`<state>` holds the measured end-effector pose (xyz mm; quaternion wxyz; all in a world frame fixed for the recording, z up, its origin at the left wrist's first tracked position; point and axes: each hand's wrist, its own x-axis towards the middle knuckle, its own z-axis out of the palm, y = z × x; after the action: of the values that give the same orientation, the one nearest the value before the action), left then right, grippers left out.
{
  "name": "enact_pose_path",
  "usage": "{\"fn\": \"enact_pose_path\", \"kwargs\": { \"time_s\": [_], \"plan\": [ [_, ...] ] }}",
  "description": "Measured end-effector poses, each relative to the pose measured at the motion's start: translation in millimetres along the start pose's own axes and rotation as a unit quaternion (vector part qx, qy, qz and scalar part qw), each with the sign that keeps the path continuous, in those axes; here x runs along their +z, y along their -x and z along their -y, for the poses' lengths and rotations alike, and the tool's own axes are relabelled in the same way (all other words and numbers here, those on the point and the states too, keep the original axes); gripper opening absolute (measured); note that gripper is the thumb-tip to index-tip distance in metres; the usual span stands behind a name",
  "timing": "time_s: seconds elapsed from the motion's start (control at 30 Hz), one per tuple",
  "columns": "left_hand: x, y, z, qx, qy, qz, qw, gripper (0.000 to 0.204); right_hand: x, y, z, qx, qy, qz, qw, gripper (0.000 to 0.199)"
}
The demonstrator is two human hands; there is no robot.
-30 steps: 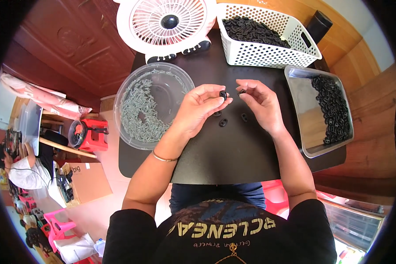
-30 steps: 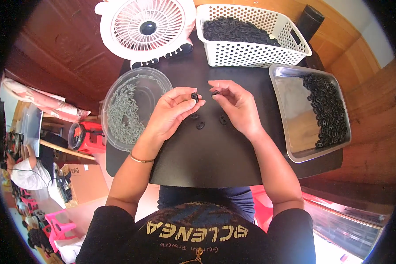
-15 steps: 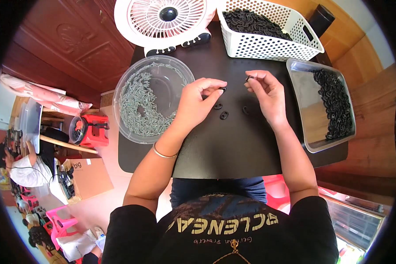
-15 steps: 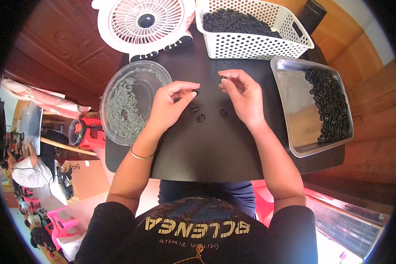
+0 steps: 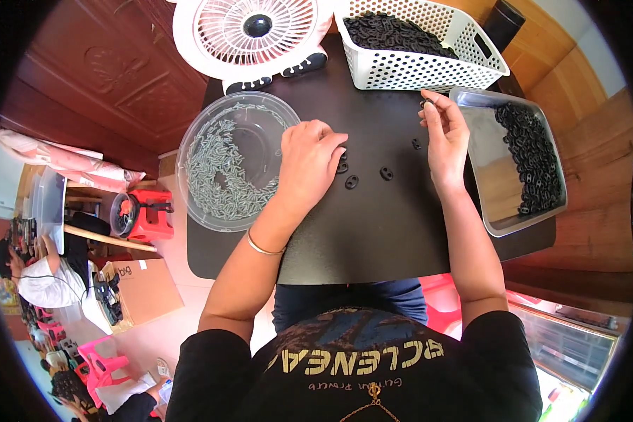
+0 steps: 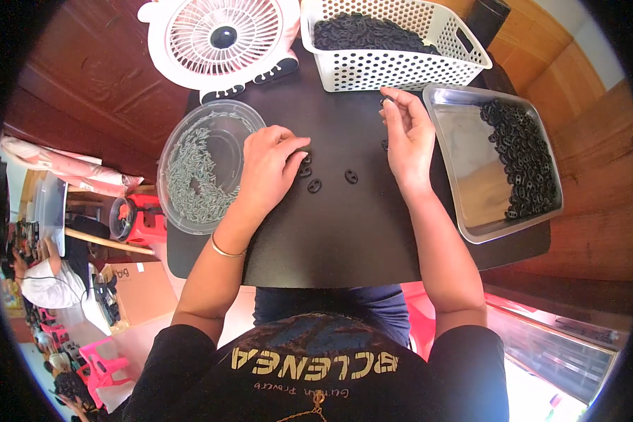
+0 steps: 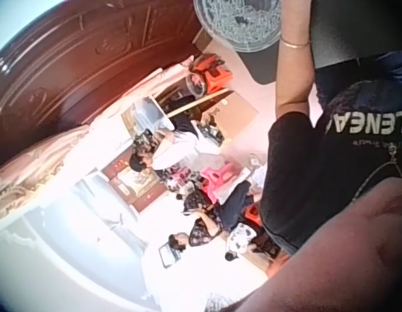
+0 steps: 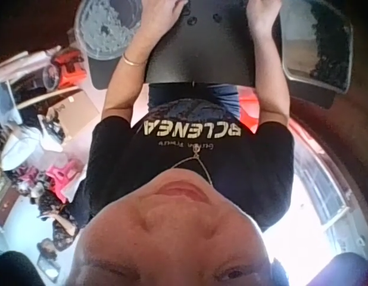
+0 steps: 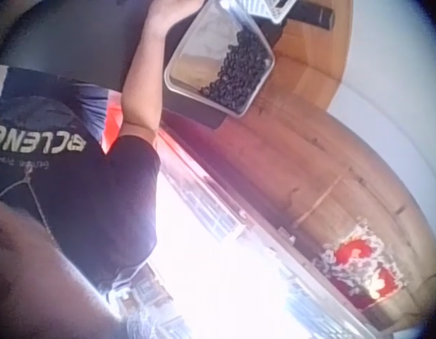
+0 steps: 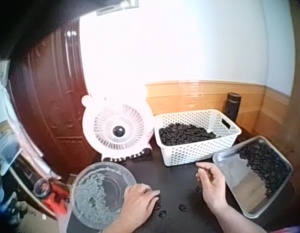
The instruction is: The person assembles plastic fasteners by taking small metal pins from a bowl and inserting them into black plastic pieces by hand.
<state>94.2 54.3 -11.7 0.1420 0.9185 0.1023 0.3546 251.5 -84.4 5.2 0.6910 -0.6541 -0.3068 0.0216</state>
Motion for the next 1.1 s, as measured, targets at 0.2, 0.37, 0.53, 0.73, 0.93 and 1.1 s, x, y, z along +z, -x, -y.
{"fn": "enact_pose_path", "kwargs": {
  "time_s": [0.2,0.37,0.53,0.73,0.93,1.1],
  "plan": [
    [-23,-2,1,0.034,0.041,0.104,0.993,0.016,-7,-3,-10,0.027,0.205,0.084,0.975,0.014],
    [-30,-2,0,0.024,0.039,0.174,0.984,0.016,0,2,-20,0.065,0.189,0.144,0.969,0.015],
    [-26,0,0,0.022,0.029,0.194,0.980,0.016,8,7,-13,0.138,-0.008,0.206,0.969,0.014],
    [-26,0,-3,0.019,0.024,0.198,0.980,0.019,3,3,-11,0.073,0.006,0.114,0.991,0.016],
    [-24,2,-4,0.026,0.016,0.187,0.982,0.019,2,3,-7,0.071,0.000,0.106,0.992,0.016],
    [-21,4,-4,0.026,0.016,0.195,0.980,0.020,4,4,-6,0.075,0.010,0.117,0.990,0.015]
  ]
}}
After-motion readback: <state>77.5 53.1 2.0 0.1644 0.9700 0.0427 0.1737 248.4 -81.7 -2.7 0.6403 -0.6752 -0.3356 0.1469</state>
